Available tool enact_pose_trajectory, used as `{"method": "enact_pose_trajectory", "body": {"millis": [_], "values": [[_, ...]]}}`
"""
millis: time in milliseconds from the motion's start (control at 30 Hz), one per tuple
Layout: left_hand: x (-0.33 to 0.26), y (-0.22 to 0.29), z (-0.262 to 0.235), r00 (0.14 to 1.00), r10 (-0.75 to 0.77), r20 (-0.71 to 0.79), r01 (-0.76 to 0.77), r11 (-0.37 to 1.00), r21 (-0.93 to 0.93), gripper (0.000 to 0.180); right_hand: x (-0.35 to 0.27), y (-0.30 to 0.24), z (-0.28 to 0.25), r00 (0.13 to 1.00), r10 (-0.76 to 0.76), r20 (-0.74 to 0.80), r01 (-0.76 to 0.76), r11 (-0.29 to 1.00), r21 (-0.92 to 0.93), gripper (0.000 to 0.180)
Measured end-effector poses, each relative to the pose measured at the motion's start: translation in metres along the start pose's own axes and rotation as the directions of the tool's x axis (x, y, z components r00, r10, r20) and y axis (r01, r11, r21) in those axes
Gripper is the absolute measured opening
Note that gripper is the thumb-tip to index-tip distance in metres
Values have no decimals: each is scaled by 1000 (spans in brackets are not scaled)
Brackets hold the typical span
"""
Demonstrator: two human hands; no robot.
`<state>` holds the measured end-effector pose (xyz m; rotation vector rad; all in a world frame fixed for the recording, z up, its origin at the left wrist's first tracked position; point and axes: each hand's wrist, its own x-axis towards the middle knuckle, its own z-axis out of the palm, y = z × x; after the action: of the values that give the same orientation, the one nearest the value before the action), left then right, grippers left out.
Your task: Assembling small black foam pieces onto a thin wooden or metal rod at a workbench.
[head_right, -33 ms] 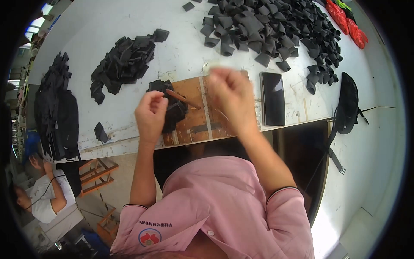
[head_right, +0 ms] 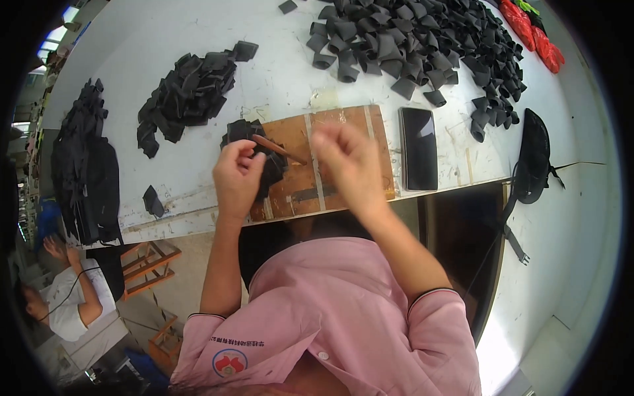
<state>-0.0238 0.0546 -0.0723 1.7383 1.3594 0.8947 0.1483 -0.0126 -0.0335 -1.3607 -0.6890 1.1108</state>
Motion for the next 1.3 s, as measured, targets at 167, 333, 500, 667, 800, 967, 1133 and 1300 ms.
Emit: {"method": "enact_pose_trajectory", "body": {"millis": [167,333,500,667,800,967,1133,1300], "values": [[-11,-10,15,993,68,92,-102,889,447,13,-35,48,10,968,106,228,-64,981,-183,14],[-4,-1,-1,977,211,-28,-204,966,157,12,-41,55,21,894,240,378,-145,954,-262,21],[-16,24,-26,904,425,43,-420,903,-85,21,-26,45,31,761,396,515,-629,643,436,30],[-52,22,-32,967,253,-21,-246,914,-321,25,-17,41,46,821,284,496,-559,576,596,20],[-51,26,-37,866,-159,474,497,172,-851,24,-18,34,36,794,286,537,-581,617,531,13],[-47,20,-36,797,-198,570,603,285,-745,16,-19,38,31,787,306,536,-583,655,481,12],[-48,24,-35,804,-286,522,594,429,-681,11,-23,29,28,790,329,517,-572,699,429,10],[-54,23,-29,847,-331,417,531,585,-613,9,-28,33,25,944,184,274,-127,969,-212,15]]}}
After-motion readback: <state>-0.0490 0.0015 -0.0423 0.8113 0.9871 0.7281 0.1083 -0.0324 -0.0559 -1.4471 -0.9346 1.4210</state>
